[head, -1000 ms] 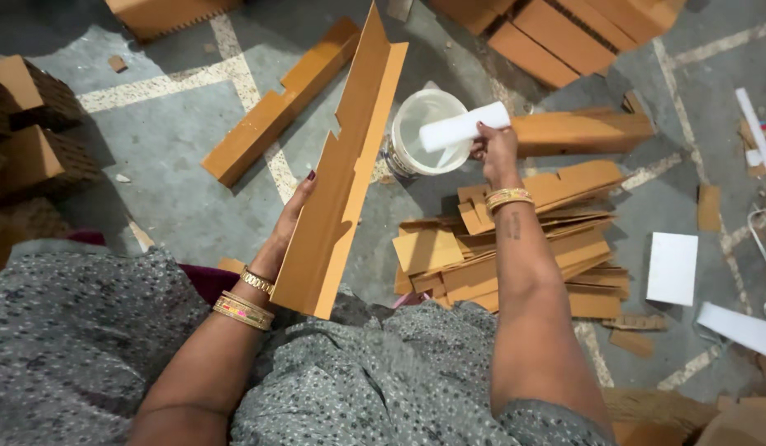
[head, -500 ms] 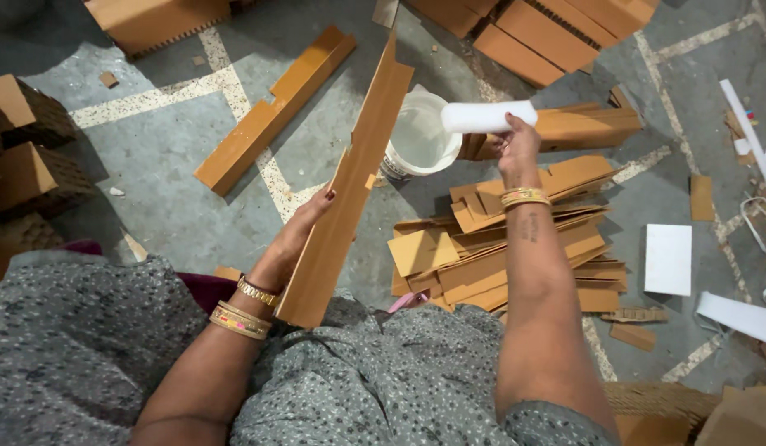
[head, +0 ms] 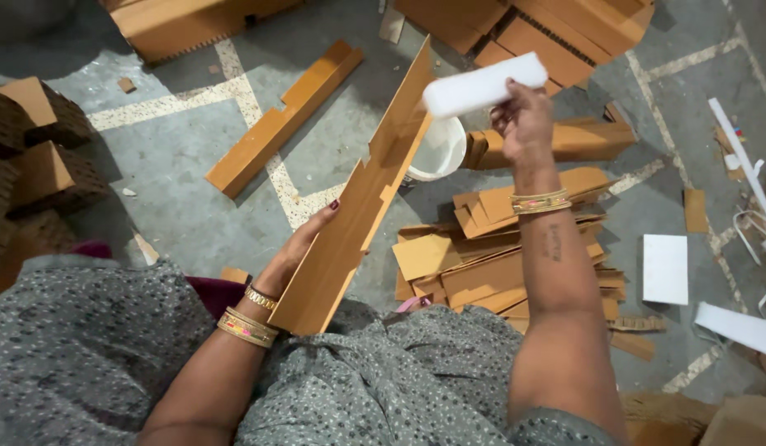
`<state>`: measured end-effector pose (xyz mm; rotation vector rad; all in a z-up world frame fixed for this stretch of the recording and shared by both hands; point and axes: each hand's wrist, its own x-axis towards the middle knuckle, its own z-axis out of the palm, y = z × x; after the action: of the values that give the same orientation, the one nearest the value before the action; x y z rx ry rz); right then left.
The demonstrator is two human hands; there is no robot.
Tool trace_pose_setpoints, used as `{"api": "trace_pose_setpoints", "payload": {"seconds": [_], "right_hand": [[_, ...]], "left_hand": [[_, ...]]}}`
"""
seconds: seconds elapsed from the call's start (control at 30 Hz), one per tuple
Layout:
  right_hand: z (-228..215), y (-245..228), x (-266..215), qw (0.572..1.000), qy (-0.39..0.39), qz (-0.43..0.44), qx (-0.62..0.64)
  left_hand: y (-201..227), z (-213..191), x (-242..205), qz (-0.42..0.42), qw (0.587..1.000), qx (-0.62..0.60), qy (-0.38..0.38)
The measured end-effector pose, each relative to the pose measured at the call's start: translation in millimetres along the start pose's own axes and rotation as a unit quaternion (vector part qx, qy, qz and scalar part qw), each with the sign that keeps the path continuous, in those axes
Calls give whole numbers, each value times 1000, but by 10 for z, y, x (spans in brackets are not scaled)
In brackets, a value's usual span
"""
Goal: The person sits on the floor and assembles flat cardboard pieces into box-like structures. They apply a liquid adhesive from a white bucket using a white foam applicator to the edges of the cardboard, then fold and press the pieces together to form the boxes.
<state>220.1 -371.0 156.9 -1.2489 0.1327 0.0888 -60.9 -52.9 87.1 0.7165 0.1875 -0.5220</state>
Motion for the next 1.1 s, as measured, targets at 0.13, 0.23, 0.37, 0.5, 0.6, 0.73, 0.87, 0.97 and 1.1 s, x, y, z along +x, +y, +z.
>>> {"api": "trace_pose_setpoints", "payload": {"seconds": [0.13, 0.23, 0.37, 0.5, 0.6, 0.73, 0.87, 0.97, 1.1], "right_hand": [[204, -8, -146, 996, -28, -48, -71], [299, -46, -159, 993, -46, -73, -85], [494, -102, -217, 981, -41, -132, -134], [722, -180, -340, 952, -70, -216, -205], [854, -217, -403, 941, -94, -228, -231], [981, -244, -469, 924, -106, -241, -277], [1077, -158, -606, 897, -104, -296, -311], [1114, -73, -695, 872, -126, -326, -342], [1223, 89, -987, 860, -175, -343, -334]], "left_hand": [[-1, -7, -156, 3, 1000, -7, -3], [93, 111, -247, 40, 999, 19, -26], [162, 244, -400, 119, 987, 88, -56], [154, 201, -259, 112, 984, 127, -47], [95, 114, -245, 149, 971, 179, -62], [77, 83, -225, 184, 959, 199, -80], [112, 115, -251, 179, 966, 174, -64], [154, 129, -283, 173, 969, 171, -46], [207, 124, -297, 190, 972, 130, -55]]}}
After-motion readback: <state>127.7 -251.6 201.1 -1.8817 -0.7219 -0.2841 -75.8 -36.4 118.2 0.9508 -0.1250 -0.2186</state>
